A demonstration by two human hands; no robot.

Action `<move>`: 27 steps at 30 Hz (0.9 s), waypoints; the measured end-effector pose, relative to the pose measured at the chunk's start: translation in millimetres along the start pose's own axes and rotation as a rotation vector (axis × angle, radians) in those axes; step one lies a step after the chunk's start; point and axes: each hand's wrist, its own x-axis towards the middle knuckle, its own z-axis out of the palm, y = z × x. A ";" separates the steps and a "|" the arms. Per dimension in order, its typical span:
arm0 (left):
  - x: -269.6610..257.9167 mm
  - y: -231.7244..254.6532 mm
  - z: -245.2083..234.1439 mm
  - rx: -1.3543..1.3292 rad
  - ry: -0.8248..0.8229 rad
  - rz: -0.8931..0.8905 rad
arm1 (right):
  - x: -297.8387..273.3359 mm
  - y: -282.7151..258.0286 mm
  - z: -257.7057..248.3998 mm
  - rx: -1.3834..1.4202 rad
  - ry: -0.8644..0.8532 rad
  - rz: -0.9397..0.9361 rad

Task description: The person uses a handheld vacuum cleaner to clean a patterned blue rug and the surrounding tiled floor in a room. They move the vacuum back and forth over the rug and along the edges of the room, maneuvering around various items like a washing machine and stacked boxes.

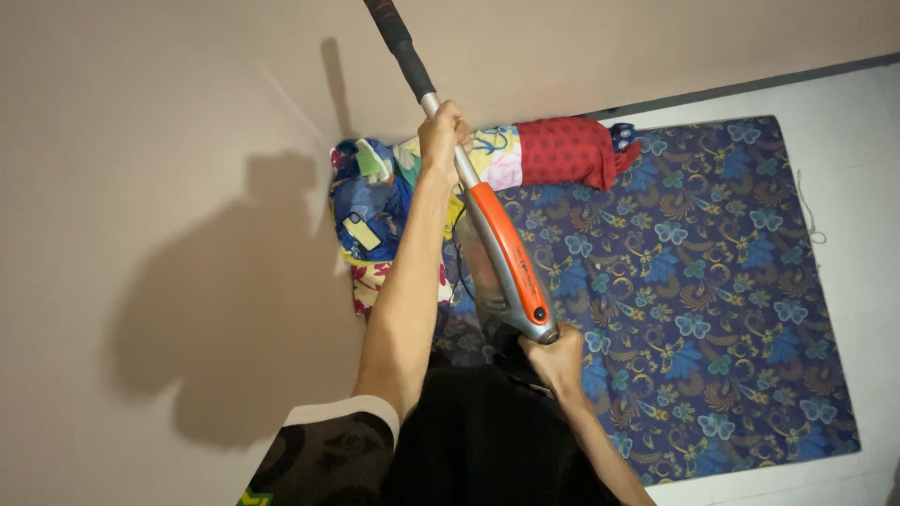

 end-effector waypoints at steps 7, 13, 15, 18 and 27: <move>-5.1 -2.1 12.2 0.292 0.306 0.107 | -2.6 -17.1 -2.0 -0.187 0.172 -0.060; -9.2 -9.2 10.4 -0.015 -0.084 0.049 | 2.4 2.6 -6.4 0.014 -0.030 0.133; -7.4 -13.7 8.7 -0.090 -0.200 0.031 | 3.9 15.1 -4.3 0.233 -0.157 0.229; -13.8 -19.3 6.9 -0.140 -0.264 0.011 | 9.9 31.1 -5.5 0.229 -0.151 0.132; -26.9 -27.2 -19.5 0.407 -0.086 0.056 | 14.2 31.4 -16.2 0.282 -0.090 0.121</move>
